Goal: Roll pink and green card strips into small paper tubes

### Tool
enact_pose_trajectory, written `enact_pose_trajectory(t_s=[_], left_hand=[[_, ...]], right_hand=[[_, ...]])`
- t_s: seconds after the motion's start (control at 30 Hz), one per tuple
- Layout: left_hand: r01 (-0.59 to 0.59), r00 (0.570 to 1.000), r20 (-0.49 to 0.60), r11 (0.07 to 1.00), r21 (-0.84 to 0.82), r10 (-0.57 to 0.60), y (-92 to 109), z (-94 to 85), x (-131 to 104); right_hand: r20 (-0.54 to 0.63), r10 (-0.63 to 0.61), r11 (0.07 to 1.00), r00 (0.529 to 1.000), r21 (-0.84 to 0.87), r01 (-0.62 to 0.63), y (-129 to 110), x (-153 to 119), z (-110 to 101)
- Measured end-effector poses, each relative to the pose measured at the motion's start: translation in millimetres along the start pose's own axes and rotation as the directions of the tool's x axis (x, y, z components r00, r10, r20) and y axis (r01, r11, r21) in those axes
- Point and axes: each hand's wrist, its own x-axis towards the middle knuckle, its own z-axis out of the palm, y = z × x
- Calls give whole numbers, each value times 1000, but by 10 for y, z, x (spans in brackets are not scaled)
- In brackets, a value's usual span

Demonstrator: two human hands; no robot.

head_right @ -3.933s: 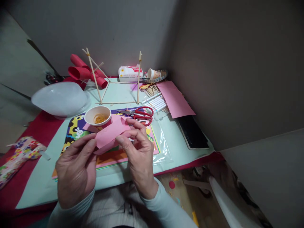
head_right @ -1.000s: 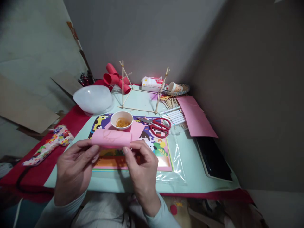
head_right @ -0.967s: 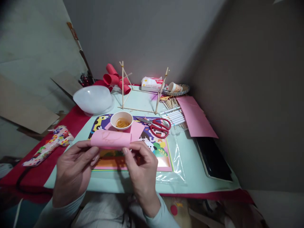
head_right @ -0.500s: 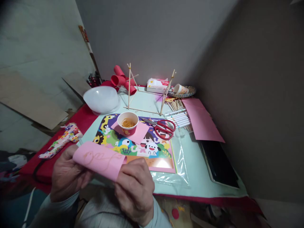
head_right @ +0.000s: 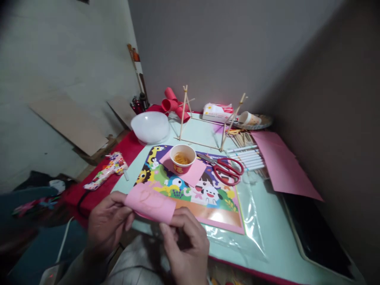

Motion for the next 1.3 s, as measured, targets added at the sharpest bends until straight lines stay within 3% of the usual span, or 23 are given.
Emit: enact_pose_trajectory(t_s=[0.13, 0.33, 0.6, 0.9, 1.07, 1.2, 1.3], left_hand=[[65, 995, -73, 998, 10, -64, -54, -77, -73], [77, 981, -174, 997, -26, -80, -7, -179, -40], [68, 972, -217, 993, -101, -89, 23, -308, -74], [-7, 951, -306, 992, -122, -31, 164, -461, -41], [-99, 889, -457, 989, -110, 38, 321, -725, 58], [-194, 822, -557, 978, -73, 121, 425, -948, 81], [-244, 773, -618, 966, -83, 142, 517, -1097, 87]], right_hand=[[103, 226, 969, 969, 76, -234, 65, 6, 74], [123, 464, 856, 877, 194, -480, 82, 43, 281], [268, 591, 732, 761, 218, -645, -10, 152, 351], [358, 491, 783, 794, 217, -582, -133, 308, 571], [361, 432, 813, 827, 240, -530, -135, 559, 681], [537, 411, 853, 737, 57, -518, -61, 722, 874], [676, 335, 932, 657, -137, -335, -37, 772, 1116]])
